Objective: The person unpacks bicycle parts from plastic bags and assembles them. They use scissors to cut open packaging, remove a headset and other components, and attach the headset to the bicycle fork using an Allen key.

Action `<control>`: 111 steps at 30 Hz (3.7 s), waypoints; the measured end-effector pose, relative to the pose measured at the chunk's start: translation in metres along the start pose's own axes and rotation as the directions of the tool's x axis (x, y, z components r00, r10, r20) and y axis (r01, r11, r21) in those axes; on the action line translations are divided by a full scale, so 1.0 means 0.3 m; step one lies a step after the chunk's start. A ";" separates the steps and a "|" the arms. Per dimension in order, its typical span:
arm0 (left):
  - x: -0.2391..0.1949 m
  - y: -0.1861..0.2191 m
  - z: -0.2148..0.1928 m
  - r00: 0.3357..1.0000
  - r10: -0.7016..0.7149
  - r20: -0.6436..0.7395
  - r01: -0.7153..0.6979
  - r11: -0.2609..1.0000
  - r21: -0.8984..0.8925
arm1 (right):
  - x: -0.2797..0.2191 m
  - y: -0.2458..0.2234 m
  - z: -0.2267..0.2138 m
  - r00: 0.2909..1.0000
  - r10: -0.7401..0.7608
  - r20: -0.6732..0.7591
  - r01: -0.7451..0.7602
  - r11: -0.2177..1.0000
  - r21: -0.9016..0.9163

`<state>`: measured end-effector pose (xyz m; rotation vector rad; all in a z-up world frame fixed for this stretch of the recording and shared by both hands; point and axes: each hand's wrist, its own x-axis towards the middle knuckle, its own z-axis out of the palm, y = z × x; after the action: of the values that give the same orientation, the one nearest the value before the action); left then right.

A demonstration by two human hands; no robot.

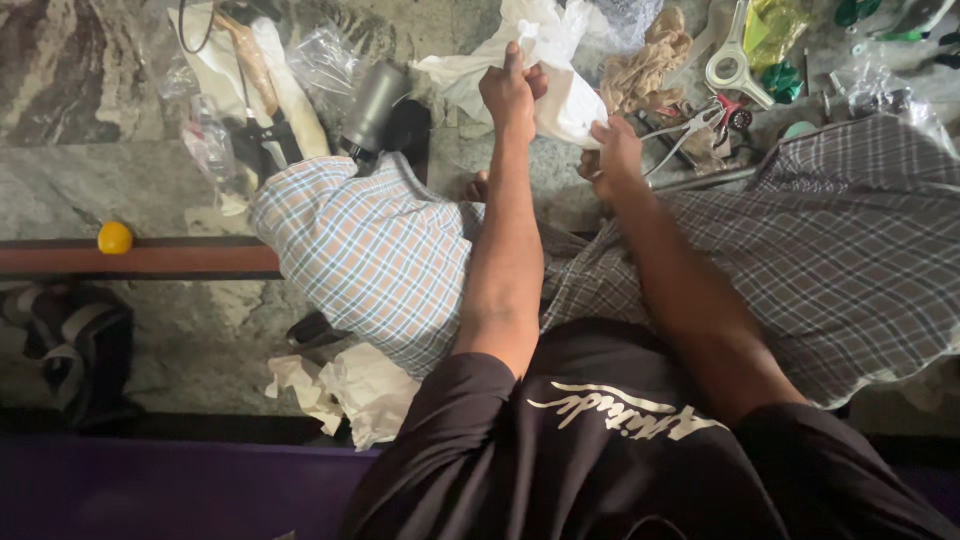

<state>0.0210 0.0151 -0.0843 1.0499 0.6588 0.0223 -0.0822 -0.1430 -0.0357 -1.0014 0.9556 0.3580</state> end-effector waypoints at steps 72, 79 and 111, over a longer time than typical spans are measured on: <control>-0.421 0.883 0.193 0.624 0.772 0.124 -0.780 0.605 0.158 | -0.338 -0.604 0.132 0.641 -0.681 0.354 0.693 0.712 0.114; -0.401 1.202 -0.176 0.781 0.566 -0.262 -0.624 0.691 -0.365 | -0.253 -0.556 0.077 0.690 -0.665 0.286 0.654 0.742 0.148; 0.159 0.582 -0.031 0.679 -0.292 0.674 -0.455 0.554 0.698 | -0.331 -0.537 -0.063 0.767 -0.642 0.002 0.642 0.767 -0.014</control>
<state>0.1048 0.1277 0.0301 1.8833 -0.2411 -0.6922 -0.0429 -0.2279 0.1299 -1.2765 0.5543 -0.2202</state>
